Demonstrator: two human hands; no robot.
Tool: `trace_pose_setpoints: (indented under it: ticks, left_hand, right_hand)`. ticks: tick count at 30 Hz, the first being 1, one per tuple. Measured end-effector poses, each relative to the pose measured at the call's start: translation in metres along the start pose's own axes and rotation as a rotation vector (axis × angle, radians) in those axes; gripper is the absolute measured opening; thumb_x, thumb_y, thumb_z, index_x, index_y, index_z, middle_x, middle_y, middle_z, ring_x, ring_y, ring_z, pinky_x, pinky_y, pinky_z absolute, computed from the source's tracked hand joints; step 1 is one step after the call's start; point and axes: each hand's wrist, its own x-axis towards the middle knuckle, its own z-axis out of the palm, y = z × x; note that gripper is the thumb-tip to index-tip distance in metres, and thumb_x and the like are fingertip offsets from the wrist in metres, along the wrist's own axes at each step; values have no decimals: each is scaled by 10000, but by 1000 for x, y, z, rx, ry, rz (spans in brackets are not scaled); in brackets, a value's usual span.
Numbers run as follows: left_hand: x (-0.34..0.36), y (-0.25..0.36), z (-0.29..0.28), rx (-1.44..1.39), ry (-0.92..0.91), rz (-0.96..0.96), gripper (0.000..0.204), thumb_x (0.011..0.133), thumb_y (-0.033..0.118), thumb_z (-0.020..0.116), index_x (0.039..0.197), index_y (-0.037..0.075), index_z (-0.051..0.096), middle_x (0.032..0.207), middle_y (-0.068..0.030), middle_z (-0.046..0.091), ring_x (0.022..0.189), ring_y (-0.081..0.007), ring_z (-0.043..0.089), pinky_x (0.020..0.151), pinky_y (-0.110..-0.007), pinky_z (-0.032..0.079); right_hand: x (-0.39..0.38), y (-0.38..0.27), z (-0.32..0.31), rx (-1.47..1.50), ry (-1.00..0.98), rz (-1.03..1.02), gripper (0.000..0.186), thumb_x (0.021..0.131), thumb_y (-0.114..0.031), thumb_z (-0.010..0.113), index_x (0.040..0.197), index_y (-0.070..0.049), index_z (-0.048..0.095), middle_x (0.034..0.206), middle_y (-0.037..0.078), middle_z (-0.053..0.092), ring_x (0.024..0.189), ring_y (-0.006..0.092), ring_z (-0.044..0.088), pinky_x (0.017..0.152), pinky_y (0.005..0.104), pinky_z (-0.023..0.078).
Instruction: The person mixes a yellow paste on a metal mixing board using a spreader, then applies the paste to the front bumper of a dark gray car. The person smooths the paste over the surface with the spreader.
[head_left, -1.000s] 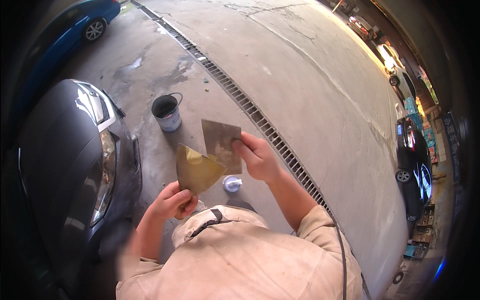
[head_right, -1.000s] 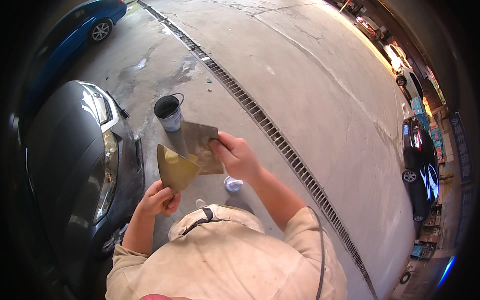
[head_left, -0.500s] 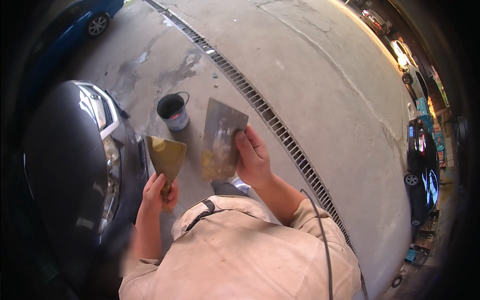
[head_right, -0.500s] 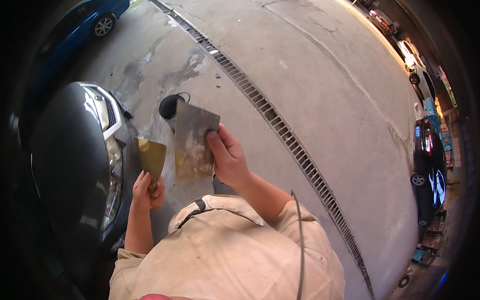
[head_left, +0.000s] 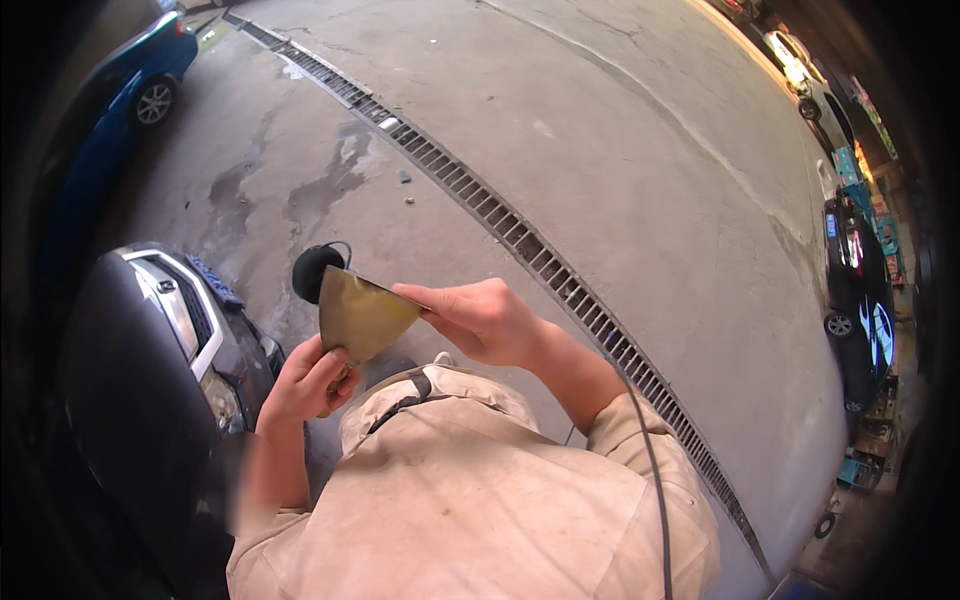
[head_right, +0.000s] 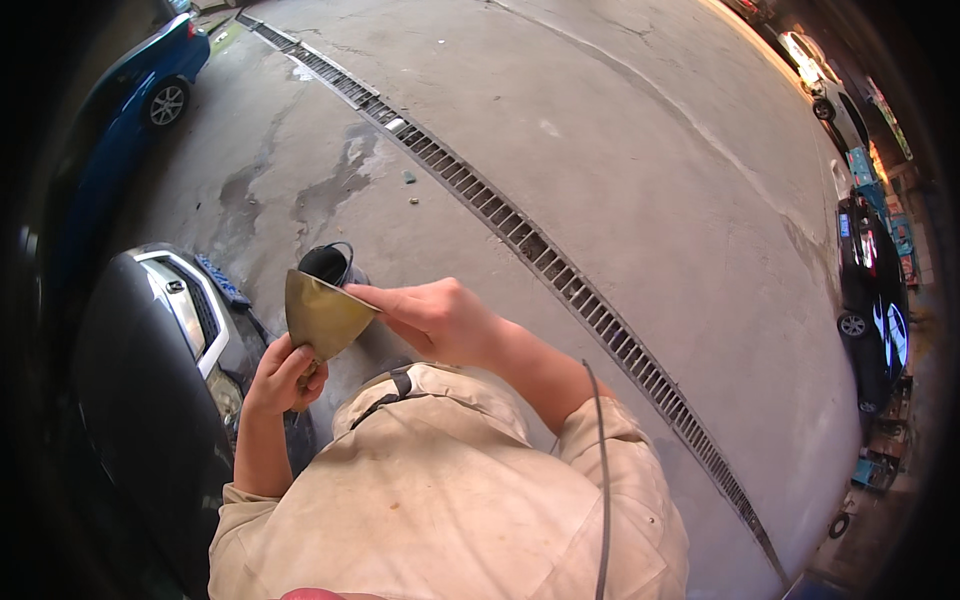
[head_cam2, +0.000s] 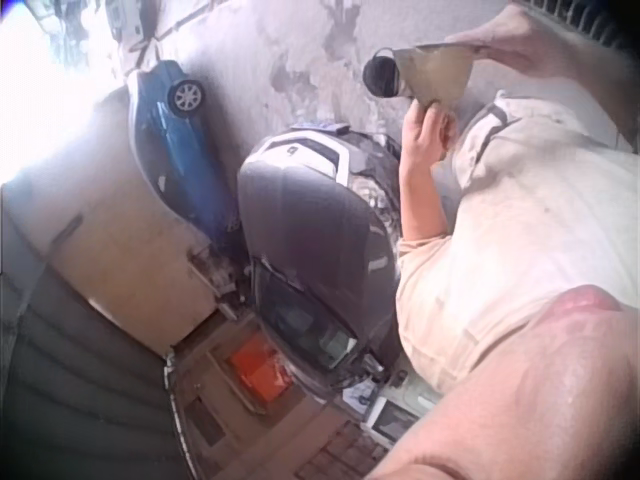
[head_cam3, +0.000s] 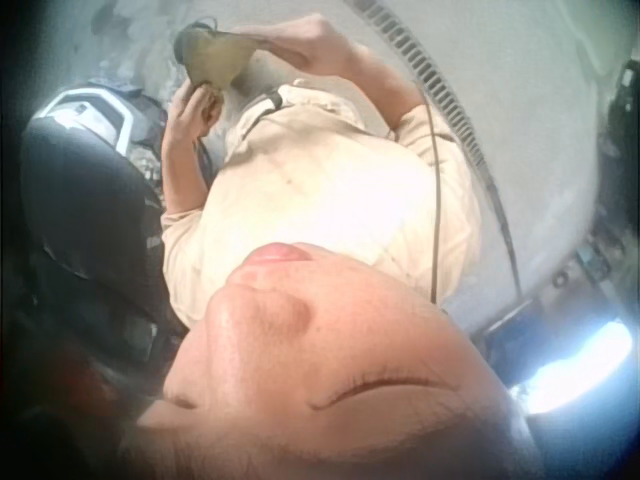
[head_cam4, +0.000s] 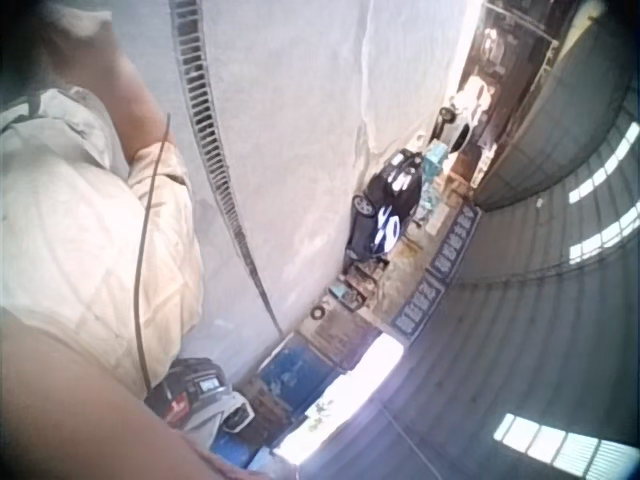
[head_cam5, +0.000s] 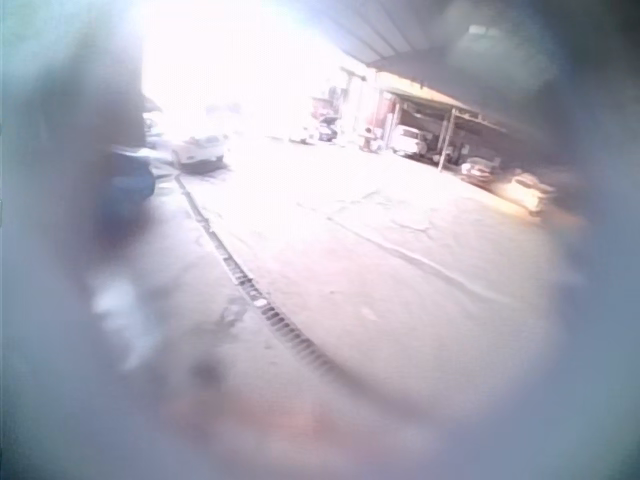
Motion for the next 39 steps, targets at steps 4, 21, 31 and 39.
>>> trace_pose_setpoints:
  ticks: [4, 21, 31, 39]
  left_hand:
    - [60, 10, -6, -18, -26, -6, 224, 1144, 240, 481, 1202, 39, 562, 728, -44, 548, 527, -103, 469, 462, -264, 365]
    - [406, 102, -60, -329, -550, -209, 371, 1100, 352, 585, 1250, 13, 586, 711, -70, 543, 528, -132, 459, 425, -303, 355]
    - [539, 168, -100, -424, -518, -89, 426, 1097, 393, 553, 1218, -14, 580, 660, -70, 504, 461, -109, 390, 387, -281, 292]
    - [594, 218, -116, -125, -197, -14, 222, 1136, 201, 491, 1205, 12, 585, 750, -54, 572, 585, -106, 497, 485, -281, 415]
  right_hand:
    - [11, 43, -40, -121, -87, 220, 456, 933, 80, 675, 1376, -25, 682, 1035, 194, 784, 830, 341, 781, 685, 373, 623]
    - [162, 303, -162, 596, 562, 813, 330, 1130, -323, 564, 1020, -31, 671, 803, 49, 718, 718, 120, 682, 649, 282, 540]
    - [212, 414, -186, 694, 305, 1116, 380, 1117, -402, 605, 953, -63, 652, 768, -91, 559, 671, 2, 466, 566, 236, 399]
    - [323, 491, -224, -52, 66, -40, 463, 958, -20, 721, 1410, 3, 625, 937, 162, 757, 759, 312, 746, 670, 355, 605]
